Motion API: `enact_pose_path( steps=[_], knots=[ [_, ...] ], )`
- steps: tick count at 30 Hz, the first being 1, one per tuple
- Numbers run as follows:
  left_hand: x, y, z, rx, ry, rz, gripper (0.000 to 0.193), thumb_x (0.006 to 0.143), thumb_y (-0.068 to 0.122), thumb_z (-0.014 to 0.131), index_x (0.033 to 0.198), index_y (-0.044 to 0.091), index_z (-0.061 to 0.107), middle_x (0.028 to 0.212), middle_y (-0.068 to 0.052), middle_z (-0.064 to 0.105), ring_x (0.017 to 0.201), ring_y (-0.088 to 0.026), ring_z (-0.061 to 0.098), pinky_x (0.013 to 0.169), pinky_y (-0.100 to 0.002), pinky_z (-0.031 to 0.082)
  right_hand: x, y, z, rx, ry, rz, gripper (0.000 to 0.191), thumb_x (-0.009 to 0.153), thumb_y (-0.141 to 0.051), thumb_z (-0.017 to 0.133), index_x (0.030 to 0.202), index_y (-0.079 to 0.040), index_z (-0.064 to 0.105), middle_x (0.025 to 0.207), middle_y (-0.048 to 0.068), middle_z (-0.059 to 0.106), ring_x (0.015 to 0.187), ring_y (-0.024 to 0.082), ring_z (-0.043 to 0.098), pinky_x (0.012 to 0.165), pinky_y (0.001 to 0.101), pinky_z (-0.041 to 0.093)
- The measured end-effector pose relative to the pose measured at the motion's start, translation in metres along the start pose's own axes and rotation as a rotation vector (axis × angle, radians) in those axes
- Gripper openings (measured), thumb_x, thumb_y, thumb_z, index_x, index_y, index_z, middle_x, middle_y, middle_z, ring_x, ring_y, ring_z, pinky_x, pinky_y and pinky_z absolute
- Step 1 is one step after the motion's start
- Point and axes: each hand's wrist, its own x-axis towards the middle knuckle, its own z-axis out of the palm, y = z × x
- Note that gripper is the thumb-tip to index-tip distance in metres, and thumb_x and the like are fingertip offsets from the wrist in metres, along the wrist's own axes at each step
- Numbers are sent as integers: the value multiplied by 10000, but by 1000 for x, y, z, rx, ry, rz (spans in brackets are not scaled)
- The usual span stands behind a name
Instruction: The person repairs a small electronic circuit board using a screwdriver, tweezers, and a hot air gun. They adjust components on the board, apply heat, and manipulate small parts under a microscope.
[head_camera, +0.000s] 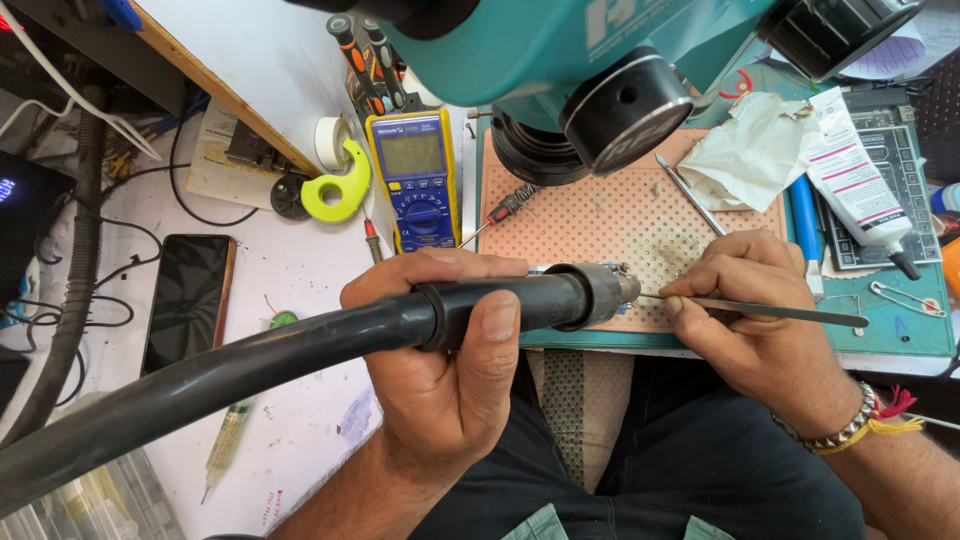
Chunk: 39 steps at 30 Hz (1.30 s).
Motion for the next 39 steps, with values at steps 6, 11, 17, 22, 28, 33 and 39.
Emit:
enact_pose_path(
  steps=[6, 11, 17, 22, 28, 33, 39],
  knots=[
    [0, 1, 1, 14, 6, 2, 302, 1165, 153, 590, 1300, 45, 343, 1072, -173, 688, 977, -167, 735, 910, -266, 646, 0, 0, 0, 9, 5, -3, 108, 781, -180, 763, 867, -118, 744, 946, 31, 629, 1009, 195, 554, 934, 373, 351],
    [-1, 2, 1, -18, 6, -21, 307, 1156, 144, 597, 1300, 46, 344, 1061, -165, 691, 970, -160, 733, 898, -262, 644, 0, -1, 0, 10, 3, 1, 110, 782, -181, 762, 872, -120, 744, 947, 32, 624, 1008, 195, 552, 940, 370, 353],
    [-1, 1, 2, -37, 21, -25, 311, 1161, 138, 602, 1306, 43, 343, 1092, -167, 665, 996, -171, 731, 921, -269, 642, -1, -1, 0, -2, 0, 3, 109, 779, -178, 758, 871, -121, 746, 938, 25, 630, 1013, 196, 557, 938, 373, 349],
    [-1, 2, 2, 6, 14, -12, 312, 1152, 143, 599, 1298, 40, 344, 1098, -165, 679, 976, -165, 731, 901, -263, 644, -1, 0, 0, -1, 7, -8, 113, 786, -185, 757, 877, -119, 743, 951, 35, 624, 1021, 200, 555, 942, 373, 346],
    [-2, 1, 2, -31, 7, -20, 309, 1158, 147, 598, 1299, 44, 343, 1073, -168, 690, 968, -163, 734, 903, -263, 644, 0, 0, 0, 1, 4, -7, 114, 786, -185, 756, 879, -119, 747, 939, 33, 627, 1013, 202, 558, 935, 375, 344],
    [-1, 1, 2, -10, 6, -13, 302, 1159, 147, 595, 1299, 46, 348, 1071, -172, 688, 972, -165, 734, 904, -266, 645, -1, 0, 0, 8, 11, -1, 117, 783, -192, 760, 874, -121, 742, 942, 31, 631, 1006, 201, 560, 932, 373, 347],
    [-1, 2, 2, -31, 12, -28, 311, 1157, 152, 597, 1300, 42, 343, 1068, -172, 684, 979, -172, 740, 904, -272, 650, -1, 0, 0, 1, 5, 3, 119, 781, -186, 758, 881, -121, 746, 945, 37, 630, 1018, 208, 559, 941, 377, 345]
  ],
)
